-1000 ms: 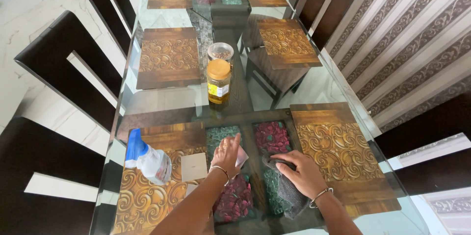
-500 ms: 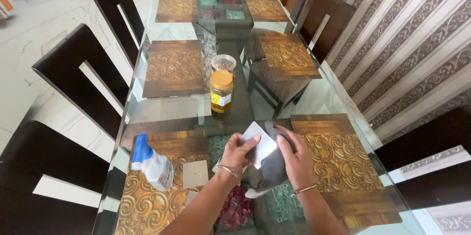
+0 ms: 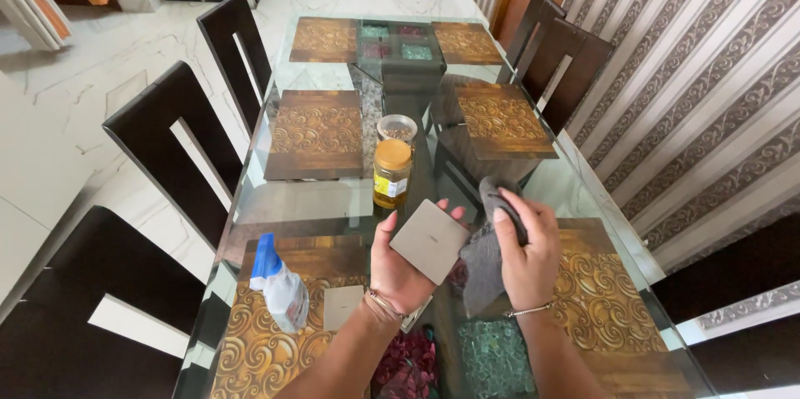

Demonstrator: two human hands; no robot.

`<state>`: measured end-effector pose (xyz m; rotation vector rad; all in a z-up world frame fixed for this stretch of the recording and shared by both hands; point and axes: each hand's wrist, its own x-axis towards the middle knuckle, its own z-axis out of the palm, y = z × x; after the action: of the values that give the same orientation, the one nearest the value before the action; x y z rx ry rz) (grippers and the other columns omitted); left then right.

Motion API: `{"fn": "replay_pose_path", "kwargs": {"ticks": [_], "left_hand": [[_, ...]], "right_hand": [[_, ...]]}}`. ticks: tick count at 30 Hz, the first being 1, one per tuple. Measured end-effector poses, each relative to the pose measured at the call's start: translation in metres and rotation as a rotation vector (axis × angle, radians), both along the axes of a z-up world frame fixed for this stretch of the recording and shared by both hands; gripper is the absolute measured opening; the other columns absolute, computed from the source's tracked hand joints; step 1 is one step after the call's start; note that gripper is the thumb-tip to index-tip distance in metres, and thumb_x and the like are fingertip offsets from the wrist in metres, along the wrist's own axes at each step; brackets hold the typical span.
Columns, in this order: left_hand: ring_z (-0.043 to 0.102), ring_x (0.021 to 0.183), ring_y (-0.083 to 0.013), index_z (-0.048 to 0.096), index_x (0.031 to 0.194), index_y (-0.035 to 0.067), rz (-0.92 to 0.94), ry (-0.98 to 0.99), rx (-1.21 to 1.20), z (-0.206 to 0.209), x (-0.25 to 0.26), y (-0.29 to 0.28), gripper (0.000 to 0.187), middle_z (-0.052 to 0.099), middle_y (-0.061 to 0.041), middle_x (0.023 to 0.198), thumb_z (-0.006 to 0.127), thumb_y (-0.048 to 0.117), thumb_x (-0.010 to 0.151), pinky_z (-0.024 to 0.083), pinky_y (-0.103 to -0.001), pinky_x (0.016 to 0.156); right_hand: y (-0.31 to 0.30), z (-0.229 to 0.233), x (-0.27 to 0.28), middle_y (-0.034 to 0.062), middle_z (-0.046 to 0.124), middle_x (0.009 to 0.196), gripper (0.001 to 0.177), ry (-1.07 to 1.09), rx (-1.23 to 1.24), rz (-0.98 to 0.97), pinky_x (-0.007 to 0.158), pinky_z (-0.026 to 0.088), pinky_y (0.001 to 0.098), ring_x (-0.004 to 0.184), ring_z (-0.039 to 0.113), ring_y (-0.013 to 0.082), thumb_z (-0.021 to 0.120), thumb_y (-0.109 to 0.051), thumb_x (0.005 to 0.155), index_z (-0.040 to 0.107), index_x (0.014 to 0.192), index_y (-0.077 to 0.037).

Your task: Cleaning a glass-topped dining table and decorative items using a spray and a cloth.

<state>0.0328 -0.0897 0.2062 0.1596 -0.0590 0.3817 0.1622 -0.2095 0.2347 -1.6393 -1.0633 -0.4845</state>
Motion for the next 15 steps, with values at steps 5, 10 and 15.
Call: {"fn": "replay_pose_path", "kwargs": {"ticks": [5, 10, 15], "left_hand": [[0.054, 0.134, -0.0296, 0.056, 0.142, 0.006, 0.003, -0.019, 0.111, -0.012, 0.015, 0.000, 0.086, 0.060, -0.013, 0.145, 0.042, 0.073, 0.091, 0.037, -0.044, 0.117], [0.051, 0.136, -0.0290, 0.052, 0.147, 0.015, -0.007, 0.096, 0.170, 0.000, 0.015, -0.009, 0.088, 0.056, -0.011, 0.149, 0.039, 0.080, 0.090, 0.036, -0.046, 0.119], [0.052, 0.139, -0.0244, 0.052, 0.150, 0.019, -0.072, 0.124, 0.264, 0.021, 0.006, -0.019, 0.096, 0.056, -0.006, 0.151, 0.029, 0.086, 0.085, 0.037, -0.042, 0.117]], "right_hand": [[0.006, 0.027, -0.040, 0.0135, 0.064, 0.114, 0.030, -0.024, -0.044, 0.107, 0.093, 0.051, 0.0372, 0.105, 0.064, 0.0289, 0.062, -0.017, 0.099, 0.072, 0.127, -0.011], [0.023, 0.011, -0.040, 0.0120, 0.064, 0.112, 0.032, -0.283, -0.165, 0.230, 0.084, 0.056, 0.0391, 0.099, 0.069, 0.0302, 0.066, -0.026, 0.093, 0.075, 0.123, -0.019], [0.030, 0.007, -0.019, 0.0101, 0.066, 0.118, 0.027, -0.160, -0.174, -0.139, 0.082, 0.056, 0.0418, 0.095, 0.070, 0.0324, 0.071, -0.022, 0.099, 0.076, 0.125, -0.023]]}}
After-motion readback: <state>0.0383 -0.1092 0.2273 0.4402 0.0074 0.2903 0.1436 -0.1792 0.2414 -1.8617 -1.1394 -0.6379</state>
